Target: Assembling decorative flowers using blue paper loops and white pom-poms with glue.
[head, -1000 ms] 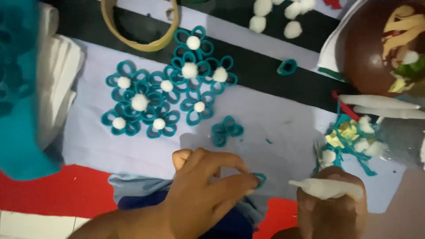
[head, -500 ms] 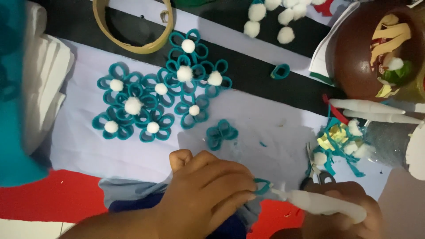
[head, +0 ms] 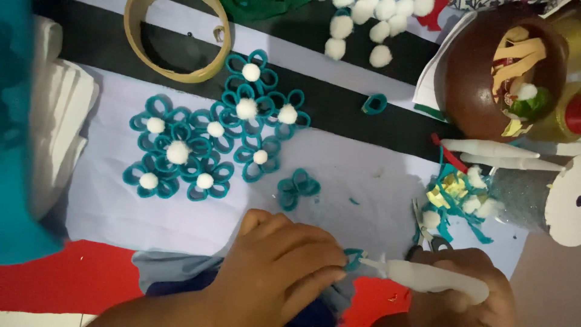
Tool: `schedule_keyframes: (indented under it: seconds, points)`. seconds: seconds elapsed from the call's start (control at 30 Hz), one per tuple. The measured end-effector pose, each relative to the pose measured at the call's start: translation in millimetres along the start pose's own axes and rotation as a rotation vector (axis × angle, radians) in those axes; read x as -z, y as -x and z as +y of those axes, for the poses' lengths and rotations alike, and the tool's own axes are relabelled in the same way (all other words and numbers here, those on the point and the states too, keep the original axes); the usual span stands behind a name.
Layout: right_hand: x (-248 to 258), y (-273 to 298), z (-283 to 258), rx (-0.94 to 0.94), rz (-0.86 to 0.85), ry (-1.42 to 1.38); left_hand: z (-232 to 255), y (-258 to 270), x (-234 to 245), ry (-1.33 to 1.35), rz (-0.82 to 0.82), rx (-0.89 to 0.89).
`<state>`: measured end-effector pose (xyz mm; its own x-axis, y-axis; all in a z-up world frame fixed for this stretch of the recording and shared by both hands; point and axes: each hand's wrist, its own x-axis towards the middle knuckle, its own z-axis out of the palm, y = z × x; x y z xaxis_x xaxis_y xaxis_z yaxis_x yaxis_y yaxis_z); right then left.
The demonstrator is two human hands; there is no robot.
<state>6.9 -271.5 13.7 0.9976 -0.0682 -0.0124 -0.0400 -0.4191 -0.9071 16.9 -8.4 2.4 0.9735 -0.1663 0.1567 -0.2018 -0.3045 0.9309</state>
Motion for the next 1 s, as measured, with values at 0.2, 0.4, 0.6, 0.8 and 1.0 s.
schedule_keyframes:
  seconds: [0.2,0.4,0.6,0.8,1.0]
  points:
    - [-3.4,1.4,3.4,0.030,0.042,0.047,1.1,0.9,-0.4,-0.002,-0.028,0.019]
    - [0.3,1.0,5.2,0.056,0.044,0.153,1.8,0.2,-0.4,0.014,-0.007,0.013]
    - [14.1,-2.7,-0.2,0.026,-0.085,0.111,2.2,0.4,1.1,0.022,-0.027,0.027]
    - [4.9,1.4,-9.4,0.045,0.022,0.183,3.3,0.1,1.0,0.004,-0.004,0.003]
    - [41.7,-21.1,-2.8,-0.052,-0.240,0.246,3.1,0.0,2.4,0.017,-0.029,0.017]
